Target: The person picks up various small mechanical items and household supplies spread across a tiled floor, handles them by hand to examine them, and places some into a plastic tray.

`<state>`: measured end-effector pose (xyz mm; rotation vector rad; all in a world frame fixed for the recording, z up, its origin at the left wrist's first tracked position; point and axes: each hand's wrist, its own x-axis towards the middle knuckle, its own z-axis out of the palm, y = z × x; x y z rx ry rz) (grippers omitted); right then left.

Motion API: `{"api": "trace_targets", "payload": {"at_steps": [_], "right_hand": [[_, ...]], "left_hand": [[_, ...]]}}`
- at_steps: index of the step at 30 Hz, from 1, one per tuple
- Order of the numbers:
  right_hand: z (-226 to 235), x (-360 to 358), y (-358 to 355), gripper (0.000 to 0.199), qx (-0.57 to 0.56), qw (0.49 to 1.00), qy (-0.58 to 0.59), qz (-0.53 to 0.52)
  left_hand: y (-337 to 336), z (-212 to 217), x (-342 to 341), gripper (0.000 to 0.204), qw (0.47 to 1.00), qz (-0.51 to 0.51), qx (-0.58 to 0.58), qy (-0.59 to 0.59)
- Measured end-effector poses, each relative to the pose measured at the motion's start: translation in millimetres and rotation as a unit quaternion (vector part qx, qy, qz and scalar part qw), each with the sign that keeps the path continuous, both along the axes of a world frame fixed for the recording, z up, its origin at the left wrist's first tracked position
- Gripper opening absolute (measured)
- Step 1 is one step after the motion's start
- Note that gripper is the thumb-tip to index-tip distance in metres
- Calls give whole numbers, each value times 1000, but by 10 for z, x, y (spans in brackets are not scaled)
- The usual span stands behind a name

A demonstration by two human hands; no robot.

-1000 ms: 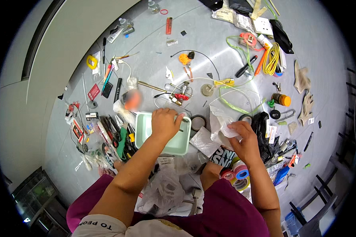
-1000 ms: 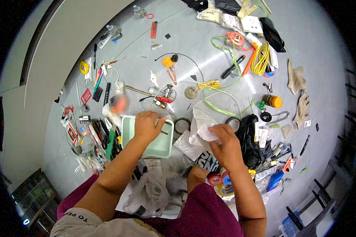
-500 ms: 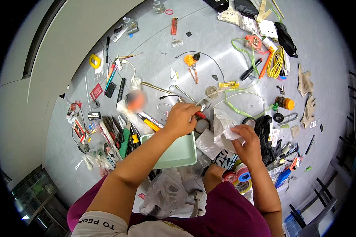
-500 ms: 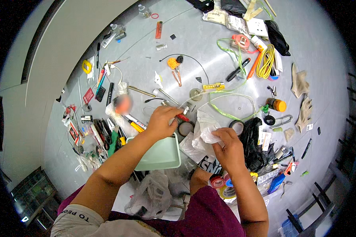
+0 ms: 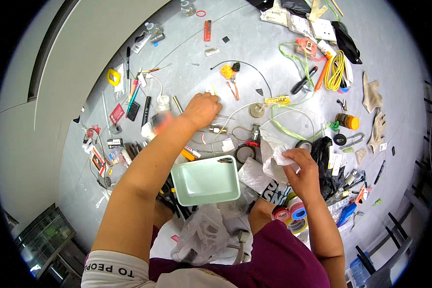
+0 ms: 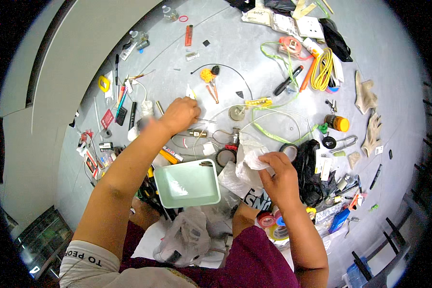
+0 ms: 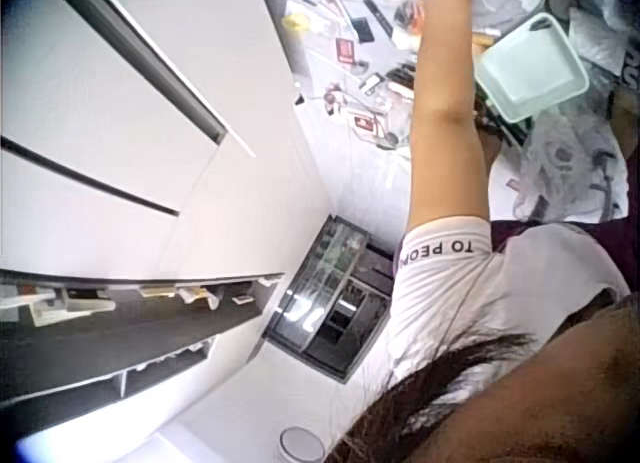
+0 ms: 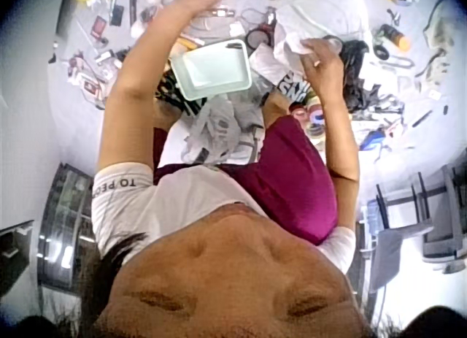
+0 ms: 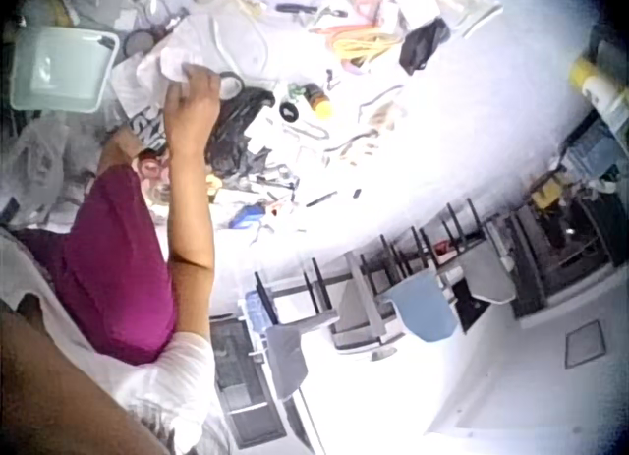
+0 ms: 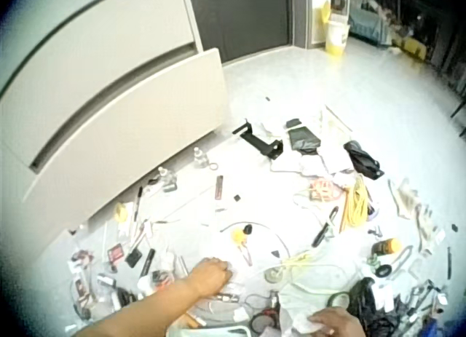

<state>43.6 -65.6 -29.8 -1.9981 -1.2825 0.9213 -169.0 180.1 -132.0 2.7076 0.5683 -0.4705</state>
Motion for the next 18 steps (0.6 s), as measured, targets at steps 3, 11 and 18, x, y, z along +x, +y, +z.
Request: {"api": "trace_targets", "payload": {"at_steps": [3,11,18], "right_hand": [[-24,15,-14,28,7,1000,-1,7],[-19,-26,-1,29,0,1000,10,2],[-56,-53,-72,28,14,1000,6,3]], "left_hand": [[-128,-52,-246,13,979,169,-13,-115],[-431,-430,-899,22,649,710,-140,-235],[-353,-407,-805,36,765,638,-87,-15]]}}
